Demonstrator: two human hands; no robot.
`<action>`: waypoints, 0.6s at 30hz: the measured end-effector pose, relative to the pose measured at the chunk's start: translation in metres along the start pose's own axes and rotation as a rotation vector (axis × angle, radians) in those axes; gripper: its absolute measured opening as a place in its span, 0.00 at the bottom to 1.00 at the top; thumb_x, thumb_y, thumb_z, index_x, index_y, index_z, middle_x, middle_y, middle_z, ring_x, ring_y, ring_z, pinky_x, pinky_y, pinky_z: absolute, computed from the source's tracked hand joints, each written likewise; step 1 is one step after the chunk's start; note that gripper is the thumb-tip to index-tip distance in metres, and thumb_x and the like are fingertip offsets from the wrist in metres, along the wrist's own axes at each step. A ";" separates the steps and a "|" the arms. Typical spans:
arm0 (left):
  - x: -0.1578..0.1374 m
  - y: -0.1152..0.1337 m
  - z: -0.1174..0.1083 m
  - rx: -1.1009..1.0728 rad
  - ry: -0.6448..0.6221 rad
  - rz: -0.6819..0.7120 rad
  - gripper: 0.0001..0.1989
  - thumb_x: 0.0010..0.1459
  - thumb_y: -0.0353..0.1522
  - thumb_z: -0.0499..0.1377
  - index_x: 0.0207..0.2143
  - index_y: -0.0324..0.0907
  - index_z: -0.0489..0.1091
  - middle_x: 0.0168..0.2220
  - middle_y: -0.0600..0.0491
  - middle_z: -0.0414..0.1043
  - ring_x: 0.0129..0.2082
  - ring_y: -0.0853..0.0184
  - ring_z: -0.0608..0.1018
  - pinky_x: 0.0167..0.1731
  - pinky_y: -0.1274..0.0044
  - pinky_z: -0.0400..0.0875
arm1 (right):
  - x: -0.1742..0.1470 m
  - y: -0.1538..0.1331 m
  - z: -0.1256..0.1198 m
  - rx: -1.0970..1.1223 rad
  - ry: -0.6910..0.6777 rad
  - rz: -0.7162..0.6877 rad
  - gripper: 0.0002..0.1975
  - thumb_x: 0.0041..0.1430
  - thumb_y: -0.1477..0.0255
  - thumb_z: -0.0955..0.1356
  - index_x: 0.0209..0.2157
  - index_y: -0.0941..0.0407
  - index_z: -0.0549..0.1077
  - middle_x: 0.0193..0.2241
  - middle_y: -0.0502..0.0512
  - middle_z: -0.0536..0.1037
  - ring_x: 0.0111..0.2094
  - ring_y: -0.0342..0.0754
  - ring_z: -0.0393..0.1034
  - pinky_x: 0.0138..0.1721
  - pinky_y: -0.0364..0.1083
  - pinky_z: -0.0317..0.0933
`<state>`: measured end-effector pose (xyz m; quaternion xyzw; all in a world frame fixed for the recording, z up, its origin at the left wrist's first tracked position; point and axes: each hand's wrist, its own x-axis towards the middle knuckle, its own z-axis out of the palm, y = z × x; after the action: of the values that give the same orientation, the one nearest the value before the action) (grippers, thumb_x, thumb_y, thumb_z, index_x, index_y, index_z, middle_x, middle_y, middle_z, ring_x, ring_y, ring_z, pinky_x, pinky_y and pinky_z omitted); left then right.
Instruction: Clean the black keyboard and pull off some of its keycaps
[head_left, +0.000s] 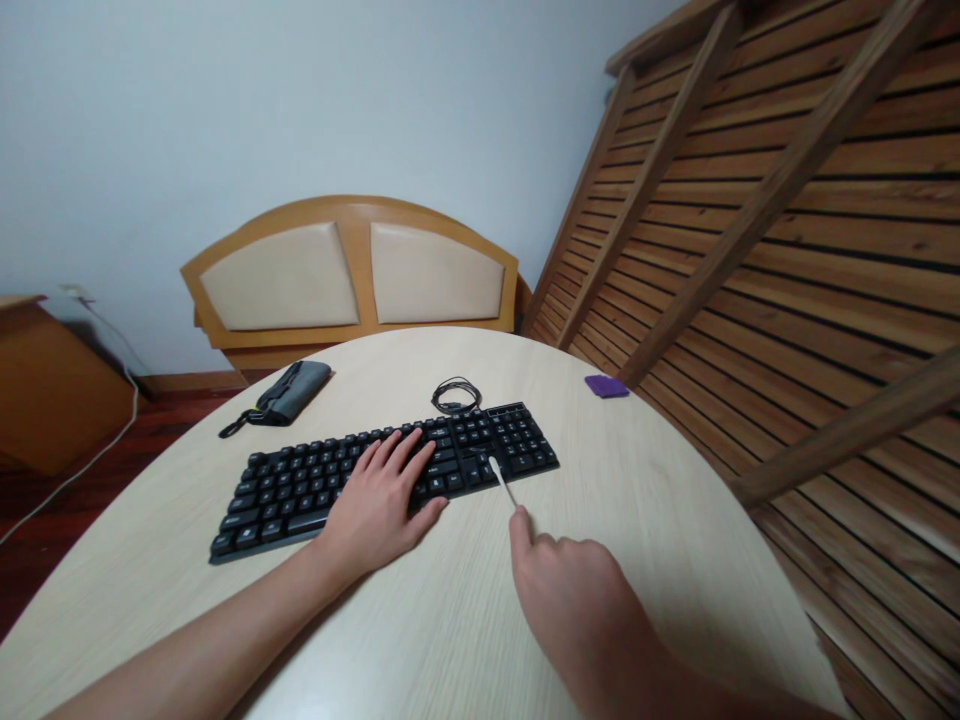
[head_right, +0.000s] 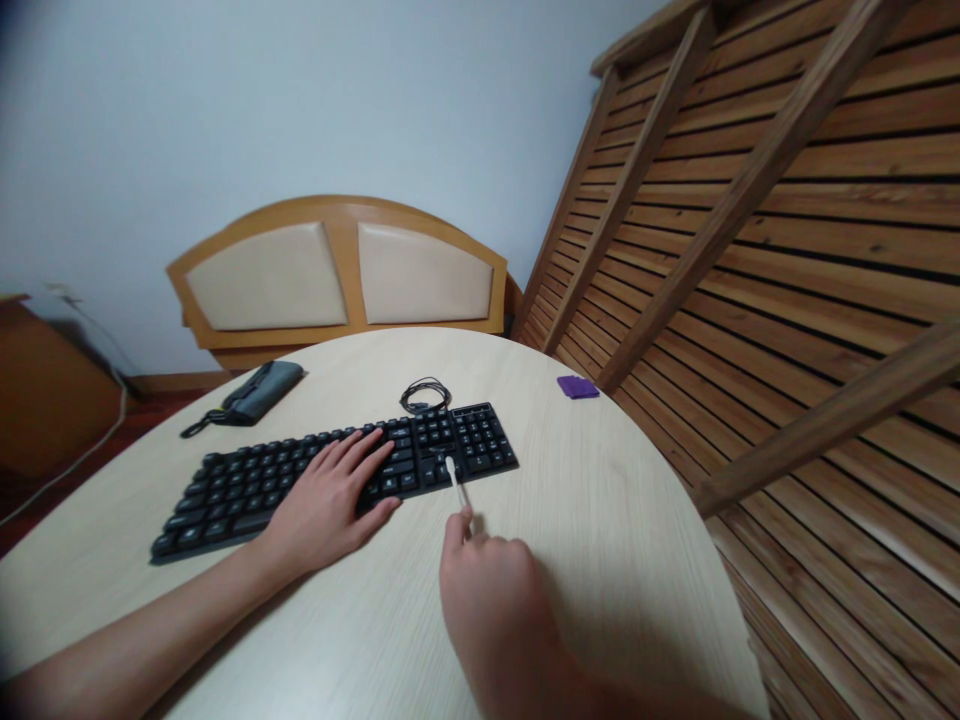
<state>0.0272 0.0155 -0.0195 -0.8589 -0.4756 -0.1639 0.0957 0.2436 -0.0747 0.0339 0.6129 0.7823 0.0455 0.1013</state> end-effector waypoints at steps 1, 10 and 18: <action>0.000 0.000 0.000 0.002 -0.003 0.000 0.33 0.63 0.48 0.56 0.66 0.40 0.61 0.67 0.42 0.60 0.66 0.46 0.63 0.63 0.53 0.59 | -0.002 0.000 0.003 0.001 0.013 -0.005 0.18 0.67 0.77 0.63 0.56 0.62 0.71 0.25 0.60 0.80 0.25 0.48 0.77 0.25 0.42 0.62; 0.000 0.000 -0.001 0.000 -0.003 -0.003 0.33 0.63 0.47 0.57 0.65 0.40 0.61 0.67 0.42 0.60 0.66 0.46 0.63 0.63 0.53 0.59 | -0.004 0.006 -0.010 0.019 0.064 0.019 0.24 0.68 0.74 0.61 0.64 0.60 0.67 0.26 0.60 0.79 0.25 0.48 0.74 0.24 0.43 0.61; 0.001 0.001 -0.002 0.010 -0.019 0.000 0.34 0.63 0.47 0.57 0.65 0.39 0.62 0.67 0.41 0.59 0.66 0.45 0.63 0.63 0.52 0.59 | -0.005 -0.007 -0.001 0.023 0.013 -0.027 0.25 0.67 0.78 0.62 0.65 0.61 0.65 0.26 0.60 0.79 0.25 0.47 0.74 0.25 0.43 0.61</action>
<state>0.0281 0.0152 -0.0168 -0.8601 -0.4772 -0.1532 0.0955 0.2381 -0.0815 0.0343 0.6032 0.7916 0.0389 0.0896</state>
